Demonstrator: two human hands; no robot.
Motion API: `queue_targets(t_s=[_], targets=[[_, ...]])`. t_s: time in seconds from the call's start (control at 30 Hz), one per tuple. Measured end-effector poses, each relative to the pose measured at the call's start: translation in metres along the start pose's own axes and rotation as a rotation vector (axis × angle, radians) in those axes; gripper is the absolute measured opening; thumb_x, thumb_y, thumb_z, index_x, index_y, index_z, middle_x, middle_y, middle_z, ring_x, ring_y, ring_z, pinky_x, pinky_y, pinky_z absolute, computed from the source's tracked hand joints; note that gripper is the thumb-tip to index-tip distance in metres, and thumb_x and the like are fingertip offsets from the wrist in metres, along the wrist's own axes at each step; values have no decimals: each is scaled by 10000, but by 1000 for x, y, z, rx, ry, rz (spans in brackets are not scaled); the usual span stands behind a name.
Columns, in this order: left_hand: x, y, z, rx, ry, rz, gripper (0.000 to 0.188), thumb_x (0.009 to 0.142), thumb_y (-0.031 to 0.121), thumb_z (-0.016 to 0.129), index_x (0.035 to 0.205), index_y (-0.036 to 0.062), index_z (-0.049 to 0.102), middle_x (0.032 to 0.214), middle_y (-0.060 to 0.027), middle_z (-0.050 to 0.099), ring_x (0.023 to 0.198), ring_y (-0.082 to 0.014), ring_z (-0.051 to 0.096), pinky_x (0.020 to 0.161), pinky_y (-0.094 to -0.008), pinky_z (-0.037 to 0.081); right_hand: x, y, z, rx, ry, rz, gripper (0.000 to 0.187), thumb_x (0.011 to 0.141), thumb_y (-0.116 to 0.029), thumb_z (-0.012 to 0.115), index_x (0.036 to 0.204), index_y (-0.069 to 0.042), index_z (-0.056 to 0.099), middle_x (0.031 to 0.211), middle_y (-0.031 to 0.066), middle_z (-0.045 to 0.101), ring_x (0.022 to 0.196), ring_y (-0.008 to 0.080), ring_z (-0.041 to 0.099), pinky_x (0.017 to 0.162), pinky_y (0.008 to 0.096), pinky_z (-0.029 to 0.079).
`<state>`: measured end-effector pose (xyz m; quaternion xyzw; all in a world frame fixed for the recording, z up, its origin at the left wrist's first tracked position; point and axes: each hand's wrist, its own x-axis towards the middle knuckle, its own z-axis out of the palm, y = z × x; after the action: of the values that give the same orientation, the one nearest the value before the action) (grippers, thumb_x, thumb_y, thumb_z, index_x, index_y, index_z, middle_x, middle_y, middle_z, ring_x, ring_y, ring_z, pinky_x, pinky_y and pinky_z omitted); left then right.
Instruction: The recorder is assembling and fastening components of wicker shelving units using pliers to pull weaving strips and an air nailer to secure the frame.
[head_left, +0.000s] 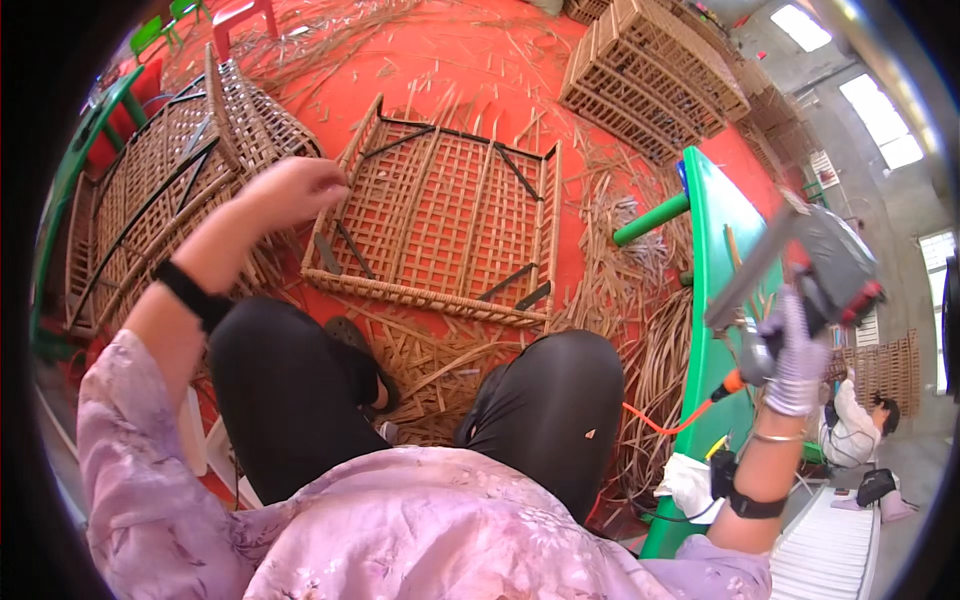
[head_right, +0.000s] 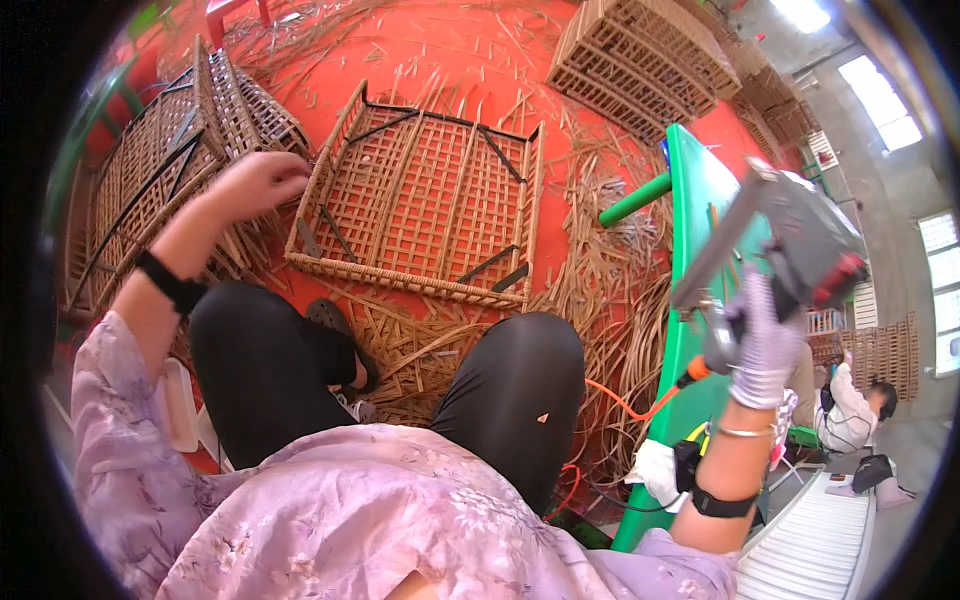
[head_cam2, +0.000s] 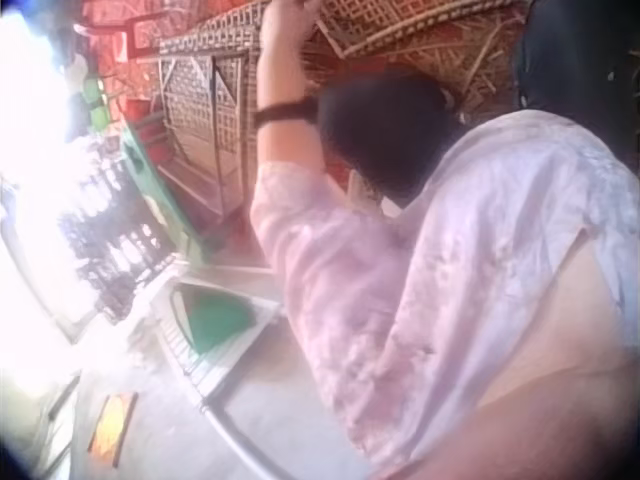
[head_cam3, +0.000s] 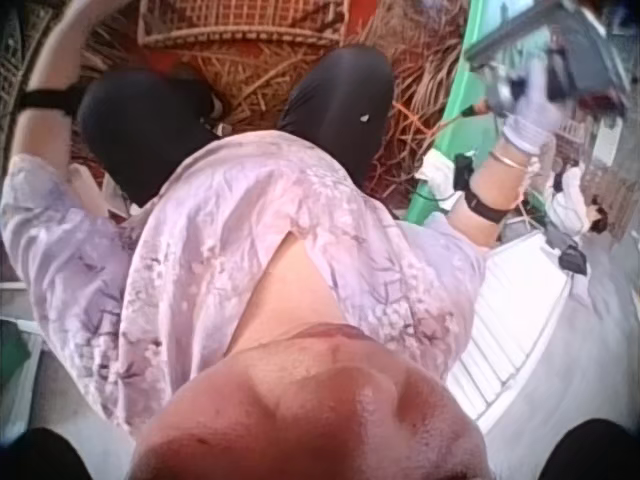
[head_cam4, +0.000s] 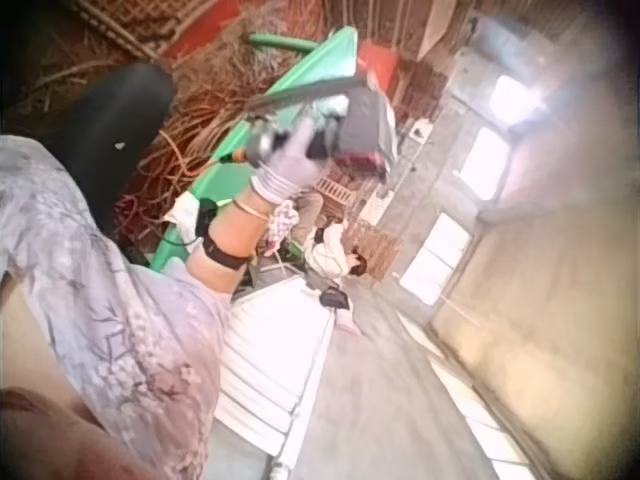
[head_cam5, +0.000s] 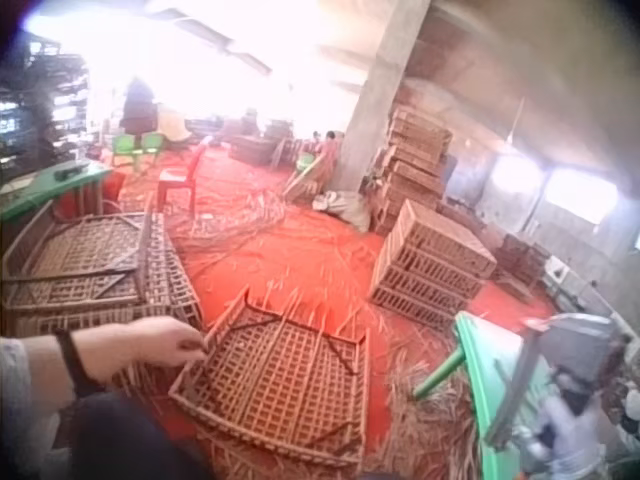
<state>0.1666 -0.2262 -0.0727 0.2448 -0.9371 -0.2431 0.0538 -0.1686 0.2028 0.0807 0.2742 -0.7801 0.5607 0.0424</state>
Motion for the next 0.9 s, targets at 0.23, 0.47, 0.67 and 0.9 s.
queue_targets(t_s=[0.23,0.47,0.67,0.9], targets=[[90,75,193,301,-691,-49,440,867,351,627,1213,84,582,1215,-135,603,1111,-319,584,930,-437,486,-25,182,96,-37,-500,520,229,817,-162,764,895,-11,609,617,15,577,465,100,536,441,262,444],[91,43,321,201,-629,-146,810,783,331,758,1421,46,348,1455,-144,400,1348,-289,388,1112,-409,337,-64,300,118,-32,-611,939,257,820,-128,736,1005,-8,605,615,39,561,461,134,530,437,290,468],[87,1,379,161,-594,-267,693,806,362,720,1368,87,422,1310,-104,554,1266,-245,492,1080,-392,347,-64,339,126,3,-648,1079,249,838,-107,712,1038,-13,596,638,36,571,459,134,534,433,301,472],[90,-18,394,180,-577,-153,350,834,379,668,982,68,604,940,-116,689,970,-282,654,838,-422,504,-62,354,138,-75,-667,1144,265,835,-126,727,1036,-11,598,621,35,556,460,139,532,435,300,475]])
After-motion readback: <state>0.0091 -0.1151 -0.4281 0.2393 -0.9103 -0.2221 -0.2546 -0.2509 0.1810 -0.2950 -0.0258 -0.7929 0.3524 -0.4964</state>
